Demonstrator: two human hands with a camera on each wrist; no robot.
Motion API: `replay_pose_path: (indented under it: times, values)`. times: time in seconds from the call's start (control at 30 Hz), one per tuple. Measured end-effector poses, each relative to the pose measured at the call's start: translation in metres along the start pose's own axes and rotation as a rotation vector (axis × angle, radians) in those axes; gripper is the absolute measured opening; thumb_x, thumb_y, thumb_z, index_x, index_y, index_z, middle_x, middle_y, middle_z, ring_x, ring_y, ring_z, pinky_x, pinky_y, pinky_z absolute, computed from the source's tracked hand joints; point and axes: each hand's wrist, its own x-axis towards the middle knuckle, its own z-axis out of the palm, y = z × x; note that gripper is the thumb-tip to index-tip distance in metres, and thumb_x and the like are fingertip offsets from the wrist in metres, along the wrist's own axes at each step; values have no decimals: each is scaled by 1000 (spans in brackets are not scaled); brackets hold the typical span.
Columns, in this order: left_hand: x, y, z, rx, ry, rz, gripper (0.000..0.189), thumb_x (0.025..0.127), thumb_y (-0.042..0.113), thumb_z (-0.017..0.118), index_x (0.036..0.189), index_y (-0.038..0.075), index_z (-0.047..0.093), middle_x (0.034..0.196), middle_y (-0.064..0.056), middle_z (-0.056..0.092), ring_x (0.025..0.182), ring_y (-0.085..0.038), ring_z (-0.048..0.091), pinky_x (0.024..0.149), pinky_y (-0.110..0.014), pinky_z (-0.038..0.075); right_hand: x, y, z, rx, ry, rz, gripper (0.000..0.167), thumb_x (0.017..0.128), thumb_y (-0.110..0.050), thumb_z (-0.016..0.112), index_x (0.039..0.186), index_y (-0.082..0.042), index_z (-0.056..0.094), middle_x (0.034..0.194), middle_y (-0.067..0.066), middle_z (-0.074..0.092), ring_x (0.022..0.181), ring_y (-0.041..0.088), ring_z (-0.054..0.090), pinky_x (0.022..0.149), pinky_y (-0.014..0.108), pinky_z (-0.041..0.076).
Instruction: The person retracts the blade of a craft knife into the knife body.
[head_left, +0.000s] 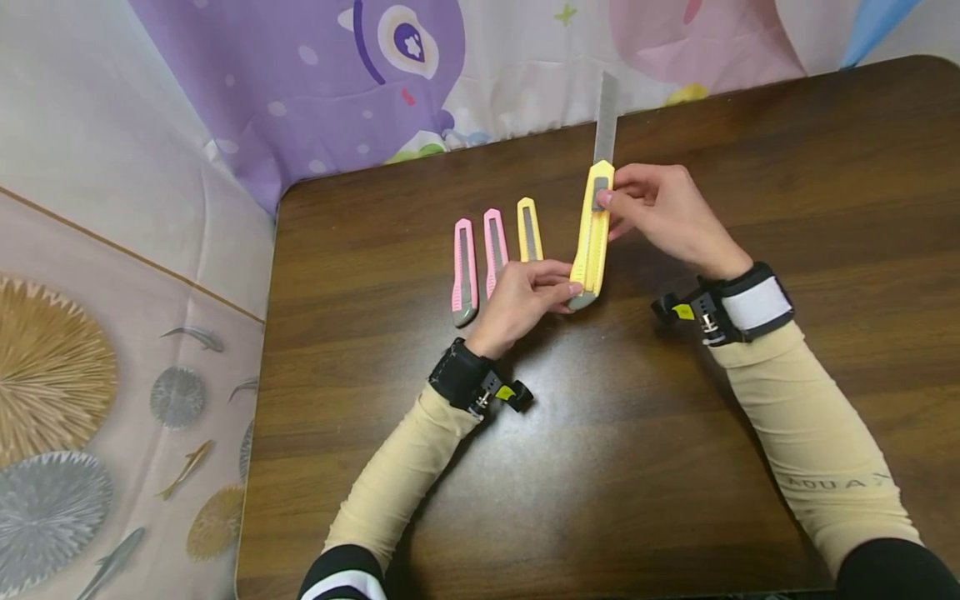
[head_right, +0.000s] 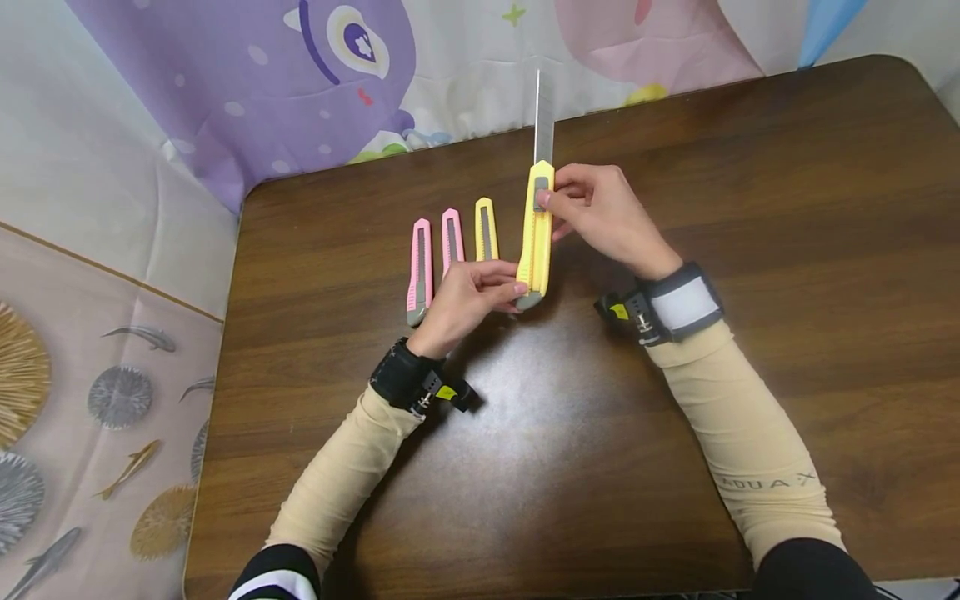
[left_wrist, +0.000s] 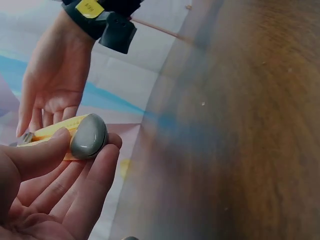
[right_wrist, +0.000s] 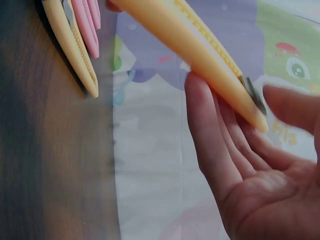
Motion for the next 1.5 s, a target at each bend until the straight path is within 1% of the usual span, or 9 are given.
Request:
replay_pose_path:
  times: [0.13, 0.27, 0.43, 0.63, 0.8, 0.97, 1.1, 1.2, 1.5]
  values:
    - [0, -3, 4, 27, -3, 14, 24, 91, 5, 68, 113, -4, 69, 107, -23, 73, 80, -12, 71, 75, -41, 64, -1, 0, 1, -33, 75, -32, 28, 97, -21, 62, 106, 5, 67, 82, -8, 67, 61, 8, 68, 61, 27, 62]
    - [1, -6, 7, 44, -3, 13, 24, 90, 6, 70, 112, -3, 70, 105, -21, 74, 79, -13, 72, 73, -38, 64, -1, 1, 2, -48, 106, -57, 28, 98, -21, 61, 100, 5, 70, 75, -10, 67, 55, 8, 67, 56, 25, 60]
    - [1, -10, 11, 40, -24, -4, 24, 90, 6, 70, 112, -4, 69, 105, -22, 74, 84, -17, 73, 73, -32, 64, 0, 2, 6, -94, 105, -66, 26, 97, -20, 63, 98, 5, 72, 71, -11, 66, 53, 7, 65, 52, 22, 58]
    - [2, -12, 13, 43, -18, -12, 23, 90, 5, 69, 111, -5, 69, 104, -23, 74, 84, -17, 73, 73, -32, 64, 0, 3, 9, -191, 111, -73, 24, 97, -20, 63, 96, 1, 73, 74, -1, 69, 53, 5, 65, 53, 15, 53]
    - [2, -11, 15, 48, -13, -13, 23, 90, 5, 69, 111, -6, 69, 104, -23, 74, 84, -17, 73, 73, -32, 64, 0, 3, 9, -246, 133, -80, 23, 97, -20, 63, 93, 0, 74, 75, 5, 70, 54, 0, 61, 52, 14, 48]
    - [2, -11, 16, 53, -10, -15, 23, 90, 5, 69, 110, -6, 69, 103, -23, 74, 84, -18, 74, 73, -31, 64, -1, 4, 9, -273, 143, -97, 22, 97, -18, 62, 92, 0, 73, 74, 7, 68, 55, 1, 58, 51, 15, 45]
    - [2, -10, 16, 57, -9, -11, 23, 90, 4, 69, 110, -6, 69, 103, -23, 74, 82, -17, 73, 72, -31, 64, -1, 4, 8, -287, 149, -104, 21, 97, -18, 62, 91, -1, 73, 72, 5, 66, 56, 2, 56, 51, 16, 42]
    - [2, -9, 16, 56, -8, -12, 23, 89, 4, 70, 110, -6, 69, 103, -23, 74, 82, -17, 73, 71, -30, 64, -1, 3, 8, -282, 151, -100, 21, 97, -17, 62, 91, -1, 73, 72, 4, 66, 56, 2, 55, 51, 16, 42]
    - [2, -10, 16, 56, -15, -16, 24, 90, 4, 69, 111, -6, 70, 103, -24, 74, 81, -18, 74, 71, -30, 64, -2, 2, 8, -290, 142, -85, 20, 97, -18, 62, 93, -1, 74, 76, 10, 67, 57, 6, 56, 50, 16, 42]
